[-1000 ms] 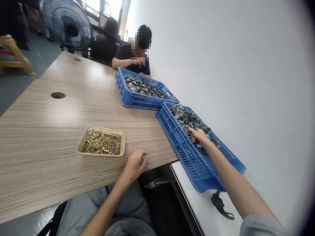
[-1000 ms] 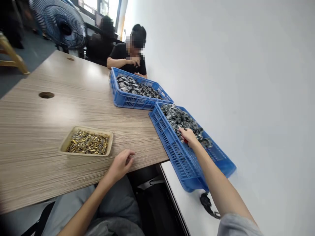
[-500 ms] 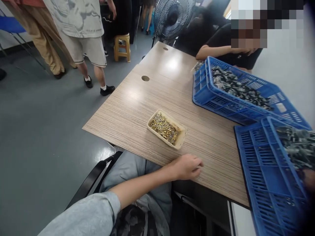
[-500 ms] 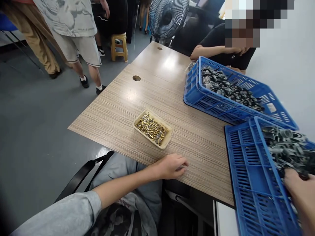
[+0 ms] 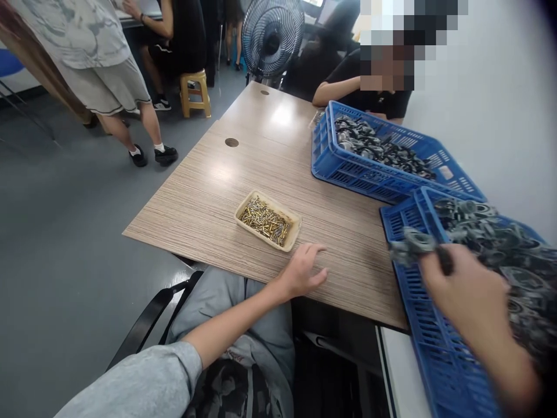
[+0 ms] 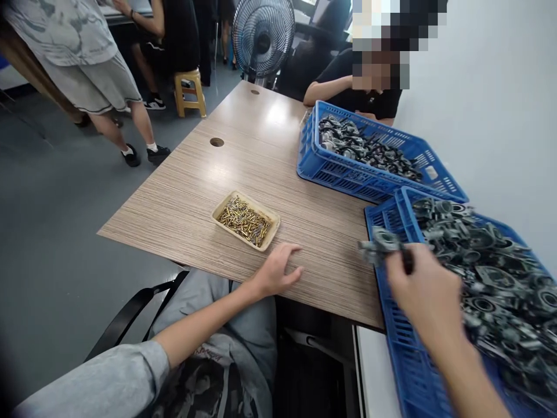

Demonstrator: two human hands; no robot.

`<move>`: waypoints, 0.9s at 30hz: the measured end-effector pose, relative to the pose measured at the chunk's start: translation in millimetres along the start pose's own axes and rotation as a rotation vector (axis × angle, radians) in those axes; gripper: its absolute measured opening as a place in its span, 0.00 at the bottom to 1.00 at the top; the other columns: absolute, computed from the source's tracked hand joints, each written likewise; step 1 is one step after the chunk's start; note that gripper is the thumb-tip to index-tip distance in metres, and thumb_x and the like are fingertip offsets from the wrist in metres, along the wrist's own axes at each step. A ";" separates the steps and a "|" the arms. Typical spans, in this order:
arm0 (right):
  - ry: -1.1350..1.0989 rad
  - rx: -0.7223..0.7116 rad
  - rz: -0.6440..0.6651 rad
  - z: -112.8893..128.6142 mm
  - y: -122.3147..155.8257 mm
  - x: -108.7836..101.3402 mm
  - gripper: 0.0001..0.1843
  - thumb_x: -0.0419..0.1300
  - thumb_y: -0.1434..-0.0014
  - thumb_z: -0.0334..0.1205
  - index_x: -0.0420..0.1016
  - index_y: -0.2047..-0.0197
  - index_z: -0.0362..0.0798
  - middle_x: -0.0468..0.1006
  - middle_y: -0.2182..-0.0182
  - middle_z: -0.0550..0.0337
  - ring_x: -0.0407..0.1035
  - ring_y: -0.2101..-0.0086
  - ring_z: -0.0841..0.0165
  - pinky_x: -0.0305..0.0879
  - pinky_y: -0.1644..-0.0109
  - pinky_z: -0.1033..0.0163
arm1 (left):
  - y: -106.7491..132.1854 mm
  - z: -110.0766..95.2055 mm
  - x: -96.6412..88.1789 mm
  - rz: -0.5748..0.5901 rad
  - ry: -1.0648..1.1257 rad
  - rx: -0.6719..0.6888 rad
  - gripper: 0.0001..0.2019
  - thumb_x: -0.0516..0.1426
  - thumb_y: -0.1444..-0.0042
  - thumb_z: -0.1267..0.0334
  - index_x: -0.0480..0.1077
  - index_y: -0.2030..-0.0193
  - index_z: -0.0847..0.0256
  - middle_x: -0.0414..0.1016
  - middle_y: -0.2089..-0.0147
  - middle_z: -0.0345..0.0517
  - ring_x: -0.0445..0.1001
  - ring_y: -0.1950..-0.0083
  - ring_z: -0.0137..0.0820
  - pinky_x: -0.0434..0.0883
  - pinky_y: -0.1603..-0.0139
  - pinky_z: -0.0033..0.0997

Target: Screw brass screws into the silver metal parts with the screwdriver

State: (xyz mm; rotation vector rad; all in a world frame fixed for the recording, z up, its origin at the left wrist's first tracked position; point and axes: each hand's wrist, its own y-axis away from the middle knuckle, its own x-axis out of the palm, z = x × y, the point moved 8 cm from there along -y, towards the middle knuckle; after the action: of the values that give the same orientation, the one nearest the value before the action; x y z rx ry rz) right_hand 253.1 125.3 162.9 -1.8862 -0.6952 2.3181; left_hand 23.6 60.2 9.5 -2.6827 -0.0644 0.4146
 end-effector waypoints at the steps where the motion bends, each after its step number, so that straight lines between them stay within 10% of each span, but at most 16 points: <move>1: 0.032 -0.010 0.038 10.7 6.5 18.6 0.10 0.57 0.30 0.49 0.72 0.59 0.54 0.75 0.76 0.54 0.70 0.77 0.57 0.56 0.69 0.57 | 0.1 -1.4 -2.8 -0.028 -0.015 0.006 0.26 0.62 0.38 0.61 0.64 0.35 0.61 0.73 0.39 0.59 0.73 0.35 0.48 0.71 0.31 0.53; 10: -0.146 -0.061 0.099 68.1 75.0 127.9 0.14 0.51 0.31 0.47 0.72 0.52 0.49 0.85 0.66 0.50 0.78 0.70 0.55 0.60 0.69 0.60 | 0.8 5.8 -4.6 -0.046 -0.018 -0.020 0.47 0.69 0.48 0.59 0.51 0.26 0.63 0.65 0.30 0.64 0.65 0.27 0.52 0.65 0.24 0.57; 27: -0.379 -0.129 0.034 59.3 92.7 144.2 0.16 0.52 0.28 0.45 0.76 0.45 0.50 0.86 0.52 0.48 0.82 0.53 0.54 0.76 0.51 0.54 | -0.5 6.9 -6.1 -0.011 -0.003 -0.110 0.33 0.67 0.40 0.54 0.63 0.31 0.60 0.71 0.33 0.60 0.70 0.30 0.48 0.67 0.27 0.53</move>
State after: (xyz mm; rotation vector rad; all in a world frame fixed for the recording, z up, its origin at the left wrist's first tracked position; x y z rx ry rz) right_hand 182.8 72.8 4.2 -1.5213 -0.8708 2.7480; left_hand 15.7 62.7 5.4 -2.7888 -0.1057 0.4227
